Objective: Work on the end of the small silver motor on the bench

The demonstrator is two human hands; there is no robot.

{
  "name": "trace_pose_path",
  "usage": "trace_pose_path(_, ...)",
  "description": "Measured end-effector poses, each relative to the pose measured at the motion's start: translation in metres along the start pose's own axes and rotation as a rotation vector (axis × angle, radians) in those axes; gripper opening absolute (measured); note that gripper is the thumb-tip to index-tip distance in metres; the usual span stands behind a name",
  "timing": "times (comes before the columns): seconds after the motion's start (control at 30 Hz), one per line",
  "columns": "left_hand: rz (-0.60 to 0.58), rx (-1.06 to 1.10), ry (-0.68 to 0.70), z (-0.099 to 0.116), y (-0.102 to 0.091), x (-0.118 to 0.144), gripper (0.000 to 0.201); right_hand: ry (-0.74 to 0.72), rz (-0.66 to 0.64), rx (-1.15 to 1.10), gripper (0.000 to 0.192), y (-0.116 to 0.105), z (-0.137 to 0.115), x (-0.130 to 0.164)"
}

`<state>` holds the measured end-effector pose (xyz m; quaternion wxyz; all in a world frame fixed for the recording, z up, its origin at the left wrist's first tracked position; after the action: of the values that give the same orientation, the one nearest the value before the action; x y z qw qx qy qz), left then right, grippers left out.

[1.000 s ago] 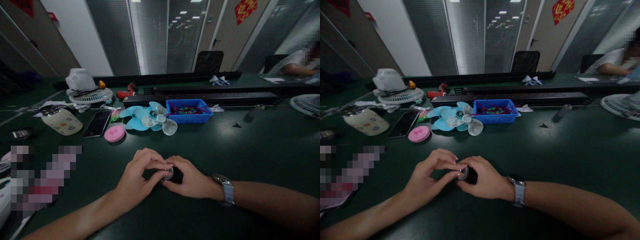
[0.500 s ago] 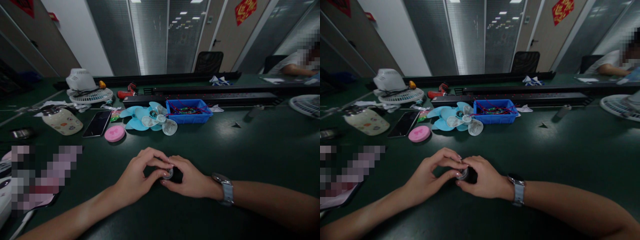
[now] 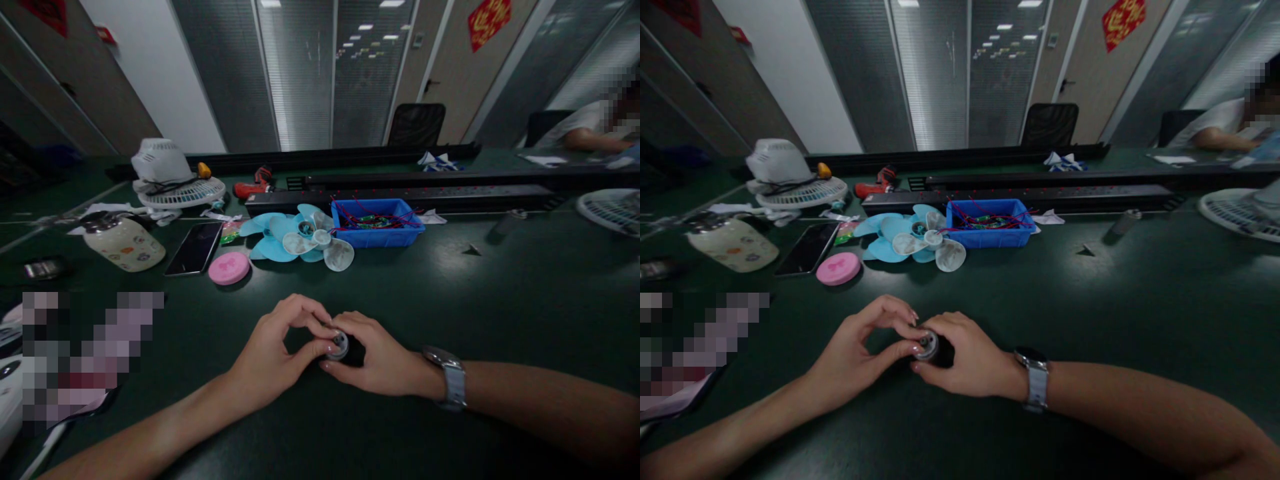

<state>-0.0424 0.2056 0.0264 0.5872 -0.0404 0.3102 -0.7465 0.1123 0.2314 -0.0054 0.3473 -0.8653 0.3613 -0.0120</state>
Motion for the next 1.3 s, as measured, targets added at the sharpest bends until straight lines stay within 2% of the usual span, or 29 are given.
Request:
trace_pose_path(0.17, -0.085, 0.048, -0.009, 0.001, 0.004, 0.002, 0.024, -0.025, 0.029, 0.005, 0.022, 0.0, 0.001, 0.0)
trace_pose_path(0.33, -0.061, 0.064, -0.019, 0.001, 0.004, 0.002, 0.013, -0.022, 0.012, -0.006, 0.018, 0.001, 0.0, 0.0)
trace_pose_path(0.43, 0.007, 0.082, -0.008, 0.002, 0.003, 0.003, 0.013, -0.024, 0.009, -0.009, 0.02, 0.001, 0.0, 0.0)
trace_pose_path(0.53, 0.136, 0.166, -0.015, 0.001, -0.001, 0.003, 0.019, -0.008, 0.01, -0.021, 0.023, 0.0, 0.001, 0.0)
trace_pose_path(0.6, 0.224, 0.165, -0.042, -0.005, -0.005, 0.002, 0.018, -0.004, -0.005, -0.037, 0.025, -0.001, -0.001, 0.0)
trace_pose_path(0.67, 0.257, 0.102, -0.094, -0.016, -0.006, 0.0, 0.016, -0.003, -0.017, -0.045, 0.027, -0.003, -0.003, 0.0)
trace_pose_path(0.83, 0.139, -0.181, -0.146, -0.043, 0.0, 0.0, 0.014, 0.024, -0.017, -0.034, 0.028, -0.004, -0.004, 0.0)
trace_pose_path(0.97, 0.112, -0.344, -0.131, -0.045, 0.002, 0.002, 0.018, 0.023, -0.019, -0.031, 0.029, -0.003, -0.003, 0.0)
trace_pose_path(1.17, 0.099, -0.369, -0.115, -0.042, 0.001, 0.0, 0.027, 0.034, -0.023, -0.03, 0.028, -0.003, -0.003, -0.001)
trace_pose_path(1.3, 0.127, -0.341, -0.09, -0.042, 0.0, 0.002, 0.021, 0.028, -0.02, -0.028, 0.028, -0.003, -0.004, -0.001)
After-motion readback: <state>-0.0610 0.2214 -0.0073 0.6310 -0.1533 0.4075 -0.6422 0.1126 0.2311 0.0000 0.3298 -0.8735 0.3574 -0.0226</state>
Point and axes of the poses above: each hand's wrist, its own x-axis away from the middle knuckle, its own y-axis out of the palm, z = x × y, the point moved 4 cm from there along -x, towards the middle knuckle
